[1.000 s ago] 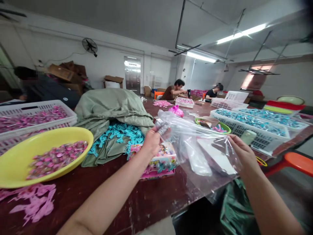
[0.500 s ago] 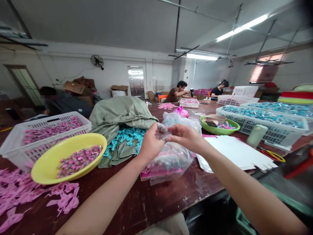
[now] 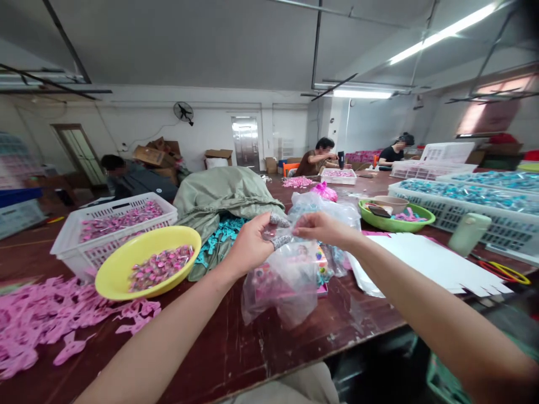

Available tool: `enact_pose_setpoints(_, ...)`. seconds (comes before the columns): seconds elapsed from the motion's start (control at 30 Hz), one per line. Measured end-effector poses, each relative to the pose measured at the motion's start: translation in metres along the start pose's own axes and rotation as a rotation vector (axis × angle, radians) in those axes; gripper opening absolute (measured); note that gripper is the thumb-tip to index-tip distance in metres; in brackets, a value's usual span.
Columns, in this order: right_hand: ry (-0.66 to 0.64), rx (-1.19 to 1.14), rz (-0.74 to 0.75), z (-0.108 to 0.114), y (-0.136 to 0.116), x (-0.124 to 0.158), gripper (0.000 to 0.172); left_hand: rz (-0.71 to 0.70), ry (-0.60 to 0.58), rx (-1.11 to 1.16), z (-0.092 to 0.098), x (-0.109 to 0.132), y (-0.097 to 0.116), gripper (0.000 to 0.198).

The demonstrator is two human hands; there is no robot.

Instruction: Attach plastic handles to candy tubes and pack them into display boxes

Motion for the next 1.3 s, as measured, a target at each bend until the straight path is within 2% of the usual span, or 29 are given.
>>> enact_pose_setpoints(0.07,-0.016,0.008,0.027,0.011,0.009,-0.009,0.031,0.031,0.003,-0.005,0.013,0.003,-0.002,0.027)
enact_pose_setpoints(0.2,0.075,-0.061,0.056,0.055,0.027,-0.017,0.035,0.18,-0.022,0.057,0.039,0.005,-0.015,0.032)
enact_pose_setpoints(0.27,0.057,-0.098,0.074,0.061,0.024,-0.017,0.037,0.192,0.018,0.051,0.048,-0.003,-0.014,0.037)
enact_pose_setpoints(0.33,0.022,-0.111,0.119,0.056,0.01,-0.015,0.035,0.136,0.085,-0.025,0.051,-0.017,-0.008,0.049)
enact_pose_setpoints(0.37,0.003,-0.11,0.147,0.051,0.0,-0.014,0.034,0.106,0.087,-0.067,0.048,-0.025,-0.005,0.055)
enact_pose_setpoints(0.43,-0.027,-0.108,0.199,0.043,-0.019,-0.013,0.034,0.084,-0.029,-0.086,0.026,-0.038,-0.007,0.056)
enact_pose_setpoints(0.5,-0.046,-0.114,0.232,0.041,-0.03,-0.015,0.035,0.089,-0.181,-0.037,0.004,-0.045,-0.013,0.039)
enact_pose_setpoints(0.53,-0.041,-0.107,0.242,0.045,-0.031,-0.018,0.036,0.095,-0.224,-0.03,-0.001,-0.047,-0.016,0.029)
enact_pose_setpoints(0.57,-0.019,-0.082,0.243,0.051,-0.029,-0.022,0.036,0.106,-0.238,-0.047,-0.001,-0.048,-0.019,0.021)
enact_pose_setpoints(0.63,0.072,-0.007,0.22,0.072,-0.02,-0.03,0.036,0.141,-0.203,-0.123,0.012,-0.052,-0.023,0.011)
enact_pose_setpoints(0.7,0.205,0.045,0.189,0.096,-0.015,-0.032,0.038,0.176,-0.152,-0.191,0.029,-0.055,-0.022,0.008)
enact_pose_setpoints(0.77,0.351,0.019,0.176,0.109,-0.023,-0.02,0.05,0.14,-0.084,-0.306,0.044,-0.06,-0.012,0.01)
enact_pose_setpoints(0.8,0.407,-0.016,0.188,0.108,-0.033,-0.008,0.059,0.099,-0.044,-0.402,0.048,-0.064,-0.005,0.011)
enact_pose_setpoints(0.87,0.461,-0.062,0.254,0.084,-0.065,0.022,0.077,0.012,0.028,-0.601,0.049,-0.07,0.01,0.015)
enact_pose_setpoints(0.93,0.41,0.03,0.377,0.035,-0.101,0.05,0.089,-0.029,0.087,-0.655,0.042,-0.076,0.015,0.018)
enact_pose_setpoints(0.97,0.387,0.136,0.415,0.008,-0.114,0.059,0.1,-0.024,0.117,-0.606,0.038,-0.079,0.014,0.018)
enact_pose_setpoints(1.0,0.415,0.214,0.422,-0.01,-0.118,0.065,0.103,-0.004,0.149,-0.522,0.036,-0.08,0.011,0.018)
enact_pose_setpoints(1.07,0.447,0.291,0.37,-0.028,-0.105,0.061,0.078,0.086,0.206,-0.321,0.038,-0.08,0.0,0.014)
enact_pose_setpoints(1.13,0.457,0.185,0.28,-0.014,-0.07,0.049,0.041,0.232,0.236,-0.124,0.049,-0.073,-0.014,0.01)
enact_pose_setpoints(1.17,0.456,0.064,0.234,0.003,-0.047,0.043,0.03,0.304,0.241,-0.037,0.056,-0.067,-0.019,0.009)
enact_pose_setpoints(1.27,0.451,-0.396,0.081,0.064,0.024,0.039,0.031,0.431,0.287,0.108,0.088,-0.045,-0.024,0.011)
enact_pose_setpoints(1.3,0.418,-0.511,0.018,0.077,0.041,0.04,0.033,0.441,0.297,0.124,0.098,-0.039,-0.023,0.013)
Point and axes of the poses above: each hand's wrist, its own x-axis away from the middle knuckle, its own z-axis out of the back of the hand, y = z × x, the point moved 9 cm from there along -x, towards the middle knuckle, and after that the axes turned 11 degrees about -z, right-handed, at the moved point
